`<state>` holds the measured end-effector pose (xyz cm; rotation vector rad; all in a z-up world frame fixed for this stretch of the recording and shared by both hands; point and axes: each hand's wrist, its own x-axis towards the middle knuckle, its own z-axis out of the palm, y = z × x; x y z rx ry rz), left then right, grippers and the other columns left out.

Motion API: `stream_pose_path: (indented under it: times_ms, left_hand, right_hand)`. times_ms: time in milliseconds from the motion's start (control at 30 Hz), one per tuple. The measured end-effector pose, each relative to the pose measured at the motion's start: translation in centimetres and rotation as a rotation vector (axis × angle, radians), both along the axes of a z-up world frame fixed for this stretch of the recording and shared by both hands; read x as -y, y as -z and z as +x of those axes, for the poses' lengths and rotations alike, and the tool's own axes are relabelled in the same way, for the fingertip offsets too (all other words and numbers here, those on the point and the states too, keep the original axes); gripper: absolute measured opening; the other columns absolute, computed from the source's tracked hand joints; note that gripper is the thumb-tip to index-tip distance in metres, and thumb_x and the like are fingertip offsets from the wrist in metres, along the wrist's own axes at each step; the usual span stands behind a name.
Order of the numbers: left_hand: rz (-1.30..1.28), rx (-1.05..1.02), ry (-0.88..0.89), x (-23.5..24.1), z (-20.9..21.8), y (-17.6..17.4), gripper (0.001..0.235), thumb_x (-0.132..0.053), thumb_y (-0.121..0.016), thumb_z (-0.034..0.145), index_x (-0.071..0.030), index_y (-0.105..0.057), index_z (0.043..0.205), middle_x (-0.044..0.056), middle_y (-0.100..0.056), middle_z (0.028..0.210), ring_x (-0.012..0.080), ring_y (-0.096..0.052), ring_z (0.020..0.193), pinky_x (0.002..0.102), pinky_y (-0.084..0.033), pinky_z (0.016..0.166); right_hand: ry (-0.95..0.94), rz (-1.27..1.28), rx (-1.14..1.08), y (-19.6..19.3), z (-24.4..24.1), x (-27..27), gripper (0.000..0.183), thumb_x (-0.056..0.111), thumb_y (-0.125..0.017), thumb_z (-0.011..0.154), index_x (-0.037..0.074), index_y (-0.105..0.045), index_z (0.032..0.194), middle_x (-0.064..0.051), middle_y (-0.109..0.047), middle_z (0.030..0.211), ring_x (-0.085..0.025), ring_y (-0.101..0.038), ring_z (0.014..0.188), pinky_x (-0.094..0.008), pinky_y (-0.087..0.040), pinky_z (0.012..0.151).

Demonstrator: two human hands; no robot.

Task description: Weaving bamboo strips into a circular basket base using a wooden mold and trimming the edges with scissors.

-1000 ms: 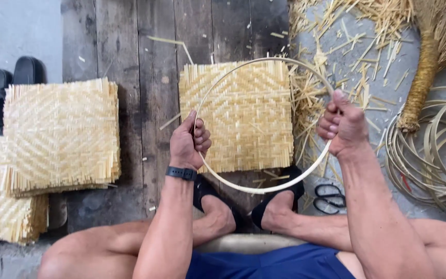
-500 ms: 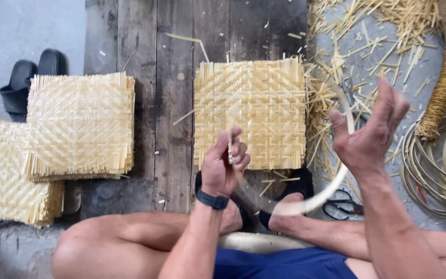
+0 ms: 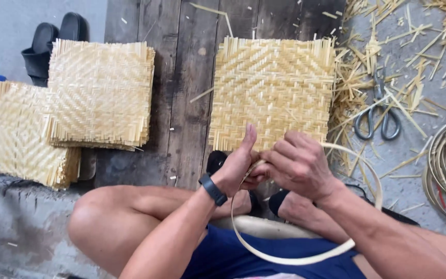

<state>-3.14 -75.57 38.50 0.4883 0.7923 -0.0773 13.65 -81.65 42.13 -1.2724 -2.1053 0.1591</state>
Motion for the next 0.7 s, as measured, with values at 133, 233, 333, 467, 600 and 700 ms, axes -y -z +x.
stream_pose_path:
  times_ms: [133, 233, 333, 467, 600, 700]
  left_hand:
    - [0.168, -0.073, -0.124, 1.0, 0.4, 2.1, 0.081, -0.091, -0.026, 0.085, -0.015, -0.049, 0.064, -0.007, -0.035, 0.053, 0.0064, -0.029, 0.043, 0.026, -0.020, 0.038]
    - [0.175, -0.056, -0.158, 1.0, -0.1, 2.5, 0.077, -0.087, -0.030, 0.088, -0.017, -0.045, 0.063, -0.008, -0.034, 0.053, 0.0059, -0.028, 0.042, 0.026, -0.020, 0.037]
    - [0.191, -0.058, -0.134, -1.0, -0.4, 0.8, 0.069, -0.080, -0.038, 0.088, -0.016, -0.059, 0.072, -0.009, -0.037, 0.052, 0.0057, -0.030, 0.042, 0.025, -0.023, 0.037]
    - [0.377, -0.034, -0.472, -3.9, -3.8, 1.9, 0.064, -0.066, -0.051, 0.095, -0.008, -0.075, 0.090, -0.008, -0.042, 0.053, 0.0063, -0.032, 0.041, 0.025, -0.026, 0.036]
    - [0.250, 0.427, -1.008, -5.3, -3.1, 4.4, 0.057, -0.057, -0.049, 0.111, -0.009, -0.069, 0.089, -0.006, -0.042, 0.058, 0.0079, -0.038, 0.049, 0.025, -0.032, 0.040]
    - [0.117, 0.456, -0.924, -5.4, -2.7, 2.5, 0.052, -0.049, -0.050, 0.107, -0.005, -0.071, 0.086, -0.004, -0.046, 0.054, 0.0089, -0.042, 0.047, 0.024, -0.035, 0.041]
  right_hand:
    - [0.166, -0.038, 0.078, 1.0, -0.5, 0.4, 0.019, 0.017, -0.084, 0.068, 0.011, -0.074, 0.084, -0.002, -0.054, 0.071, -0.021, -0.055, 0.068, -0.036, -0.046, 0.058]
    - [0.160, -0.043, 0.019, 1.6, -0.3, -0.1, 0.021, 0.026, -0.084, 0.074, 0.010, -0.073, 0.081, -0.002, -0.055, 0.071, -0.020, -0.054, 0.066, -0.035, -0.046, 0.056]
    - [0.226, -0.171, -0.019, 2.2, 2.9, -1.1, 0.027, 0.035, -0.080, 0.085, 0.010, -0.071, 0.088, -0.003, -0.064, 0.078, -0.017, -0.061, 0.072, -0.032, -0.050, 0.059]
    - [0.779, -0.698, -0.946, -0.8, 11.4, -0.8, 0.033, 0.039, -0.053, 0.110, 0.014, -0.069, 0.124, -0.003, -0.074, 0.101, -0.014, -0.075, 0.095, -0.030, -0.066, 0.076]
    - [0.430, -0.642, -1.555, 0.6, 10.9, 1.3, 0.029, 0.030, -0.055, 0.107, 0.012, -0.070, 0.126, -0.008, -0.074, 0.090, -0.019, -0.075, 0.081, -0.037, -0.066, 0.072]
    - [0.280, -0.396, -1.764, 3.3, 11.5, 3.1, 0.026, 0.020, -0.060, 0.114, 0.017, -0.067, 0.139, -0.008, -0.072, 0.090, -0.013, -0.067, 0.066, -0.024, -0.052, 0.051]
